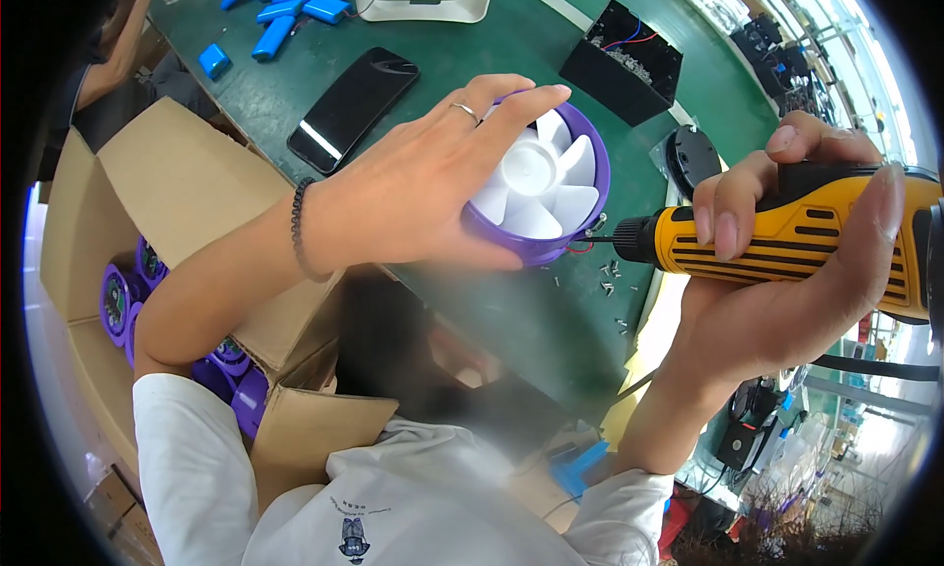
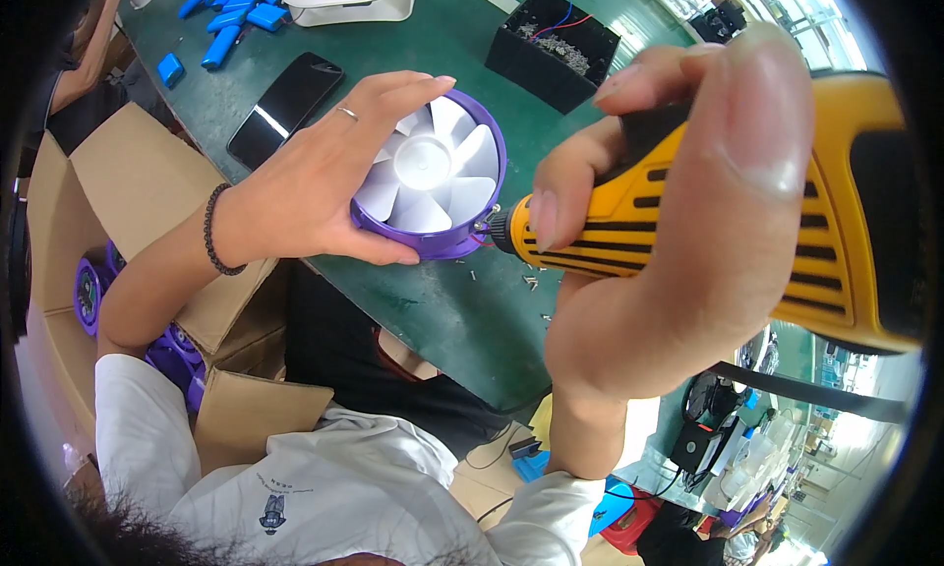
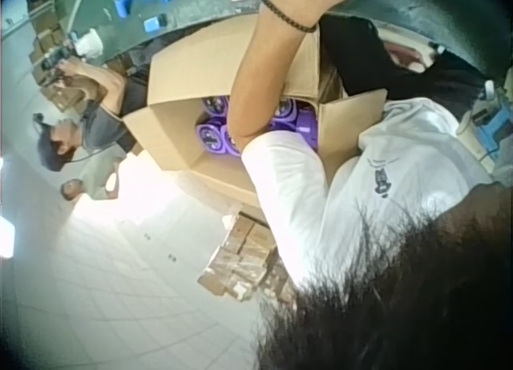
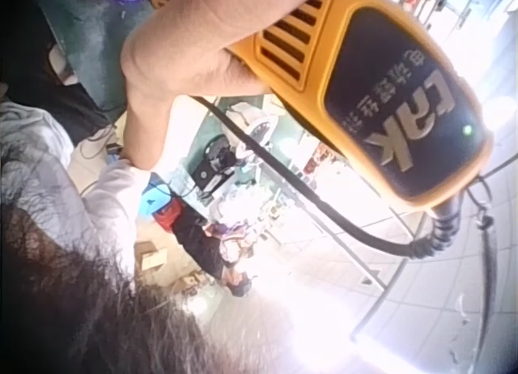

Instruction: The person assembles small cooling fan units by inserting white fans into purple plastic housings and securing internal circuit board components with screws using an electric screwdriver.

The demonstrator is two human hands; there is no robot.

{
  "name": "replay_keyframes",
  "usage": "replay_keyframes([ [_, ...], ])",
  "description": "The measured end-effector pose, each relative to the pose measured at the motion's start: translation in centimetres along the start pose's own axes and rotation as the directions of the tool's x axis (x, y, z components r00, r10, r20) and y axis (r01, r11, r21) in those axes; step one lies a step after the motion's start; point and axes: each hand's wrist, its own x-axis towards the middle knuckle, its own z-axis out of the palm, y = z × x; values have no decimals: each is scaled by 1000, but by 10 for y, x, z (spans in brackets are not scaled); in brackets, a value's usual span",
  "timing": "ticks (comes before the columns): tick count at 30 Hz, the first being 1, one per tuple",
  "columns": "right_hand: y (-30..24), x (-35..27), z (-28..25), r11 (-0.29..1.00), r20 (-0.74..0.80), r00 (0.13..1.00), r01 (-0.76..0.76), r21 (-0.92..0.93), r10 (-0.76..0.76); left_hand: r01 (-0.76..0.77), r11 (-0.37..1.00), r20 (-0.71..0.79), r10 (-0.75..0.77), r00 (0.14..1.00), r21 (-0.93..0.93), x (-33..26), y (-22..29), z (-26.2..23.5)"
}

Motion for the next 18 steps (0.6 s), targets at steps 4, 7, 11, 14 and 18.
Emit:
replay_keyframes([
  [4,5,-4,4,1000,-66,998,23,11,-23,17,1000,20,-16,1000,-17,1,1,0],
  [7,6,-3,3,981,-143,985,66,-181,-92,13,1000,15,-13,1000,-9,0,0,1],
  [11,-7,1,-3,994,-53,997,54,-91,-59,12,1000,15,-12,1000,1,0,0,0],
  [14,-8,-1,-5,994,-31,998,54,-91,-57,28,1000,13,-28,1000,-7,0,0,0],
  [18,-12,-2,-2,862,4,958,261,-435,-288,121,991,-53,-118,992,55,-3,20,1],
])
